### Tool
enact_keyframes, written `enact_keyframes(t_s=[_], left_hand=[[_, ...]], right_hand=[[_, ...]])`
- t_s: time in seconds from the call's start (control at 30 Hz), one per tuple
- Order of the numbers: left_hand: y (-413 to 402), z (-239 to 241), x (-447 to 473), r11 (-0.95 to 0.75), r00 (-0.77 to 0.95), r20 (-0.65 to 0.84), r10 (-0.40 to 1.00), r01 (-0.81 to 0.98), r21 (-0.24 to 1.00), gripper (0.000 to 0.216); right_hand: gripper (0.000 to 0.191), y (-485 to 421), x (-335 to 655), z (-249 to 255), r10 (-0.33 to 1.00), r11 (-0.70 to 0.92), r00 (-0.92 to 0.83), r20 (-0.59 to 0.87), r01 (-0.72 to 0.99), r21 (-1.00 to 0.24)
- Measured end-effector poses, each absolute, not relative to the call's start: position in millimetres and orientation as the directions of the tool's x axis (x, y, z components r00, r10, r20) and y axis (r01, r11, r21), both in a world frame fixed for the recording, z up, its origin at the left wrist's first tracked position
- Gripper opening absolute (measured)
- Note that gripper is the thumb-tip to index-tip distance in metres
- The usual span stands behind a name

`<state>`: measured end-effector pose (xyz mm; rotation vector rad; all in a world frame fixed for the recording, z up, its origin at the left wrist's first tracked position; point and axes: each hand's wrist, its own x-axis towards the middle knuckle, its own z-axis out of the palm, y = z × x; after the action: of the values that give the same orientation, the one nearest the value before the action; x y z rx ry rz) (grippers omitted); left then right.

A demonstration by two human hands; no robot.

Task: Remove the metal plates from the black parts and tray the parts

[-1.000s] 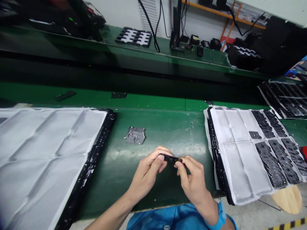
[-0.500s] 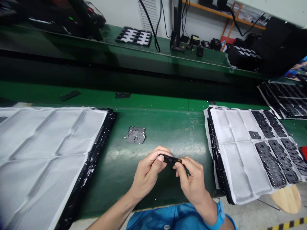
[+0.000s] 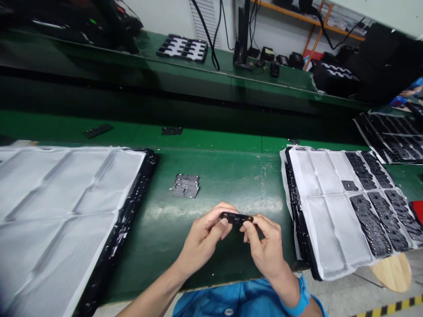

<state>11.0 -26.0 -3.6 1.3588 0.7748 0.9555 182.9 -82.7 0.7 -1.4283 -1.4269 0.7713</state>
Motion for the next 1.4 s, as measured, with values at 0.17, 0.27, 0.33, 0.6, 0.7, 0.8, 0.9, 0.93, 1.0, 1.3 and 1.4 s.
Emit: enact_keyframes(t_s=[0.17, 0.27, 0.33, 0.6, 0.7, 0.8, 0.9, 0.93, 1.0, 1.3, 1.4], left_hand=[[-23.2, 0.1, 9.8, -0.032, 0.426, 0.075, 0.902, -0.106, 0.994, 0.032], [-22.2, -2.0, 12.8, -0.048, 0.390, 0.081, 0.917, -0.096, 0.994, 0.034], [-22.3, -5.0, 14.5, -0.050, 0.382, 0.082, 0.920, -0.094, 0.994, 0.035], [-23.2, -8.8, 16.8, -0.046, 0.377, 0.056, 0.924, -0.034, 0.998, 0.026], [-20.7, -4.2, 11.4, -0.031, 0.443, 0.024, 0.896, 0.010, 0.999, 0.021], [-16.0, 2.2, 3.3, -0.028, 0.501, -0.016, 0.865, 0.081, 0.996, 0.019], [-11.8, 7.1, 0.1, -0.038, 0.500, -0.014, 0.866, 0.093, 0.995, 0.018], [-11.0, 7.9, 0.9, -0.036, 0.489, -0.007, 0.872, 0.080, 0.996, 0.019], [-10.2, 8.3, 4.2, -0.023, 0.463, 0.001, 0.887, 0.042, 0.999, 0.021], [-14.5, 0.5, 12.7, -0.006, 0.388, 0.029, 0.921, -0.061, 0.998, 0.025], [-16.2, 0.5, 12.0, -0.003, 0.385, 0.034, 0.922, -0.083, 0.997, 0.028]], right_hand=[[0.029, -83.1, 182.3, 0.7, 0.977, 0.126, 0.112, 0.181, 0.377, -0.918], [0.029, -82.5, 180.4, 1.5, 0.974, 0.143, 0.111, 0.199, 0.382, -0.913], [0.029, -82.1, 179.6, 1.6, 0.973, 0.145, 0.113, 0.202, 0.383, -0.912], [0.033, -80.5, 181.4, -0.3, 0.976, 0.112, 0.127, 0.175, 0.398, -0.911], [0.034, -80.2, 182.0, 0.2, 0.978, 0.078, 0.153, 0.143, 0.371, -0.925], [0.035, -80.0, 183.0, 1.0, 0.980, 0.020, 0.184, 0.081, 0.314, -0.949], [0.036, -79.8, 183.6, 1.4, 0.980, -0.004, 0.189, 0.056, 0.301, -0.954], [0.036, -79.7, 183.5, 1.5, 0.981, 0.000, 0.186, 0.060, 0.307, -0.952], [0.036, -79.8, 182.9, 1.9, 0.980, 0.017, 0.180, 0.080, 0.326, -0.945], [0.034, -80.2, 180.2, 4.6, 0.979, 0.067, 0.154, 0.131, 0.367, -0.928], [0.035, -80.0, 180.1, 5.0, 0.980, 0.071, 0.150, 0.134, 0.365, -0.928]])
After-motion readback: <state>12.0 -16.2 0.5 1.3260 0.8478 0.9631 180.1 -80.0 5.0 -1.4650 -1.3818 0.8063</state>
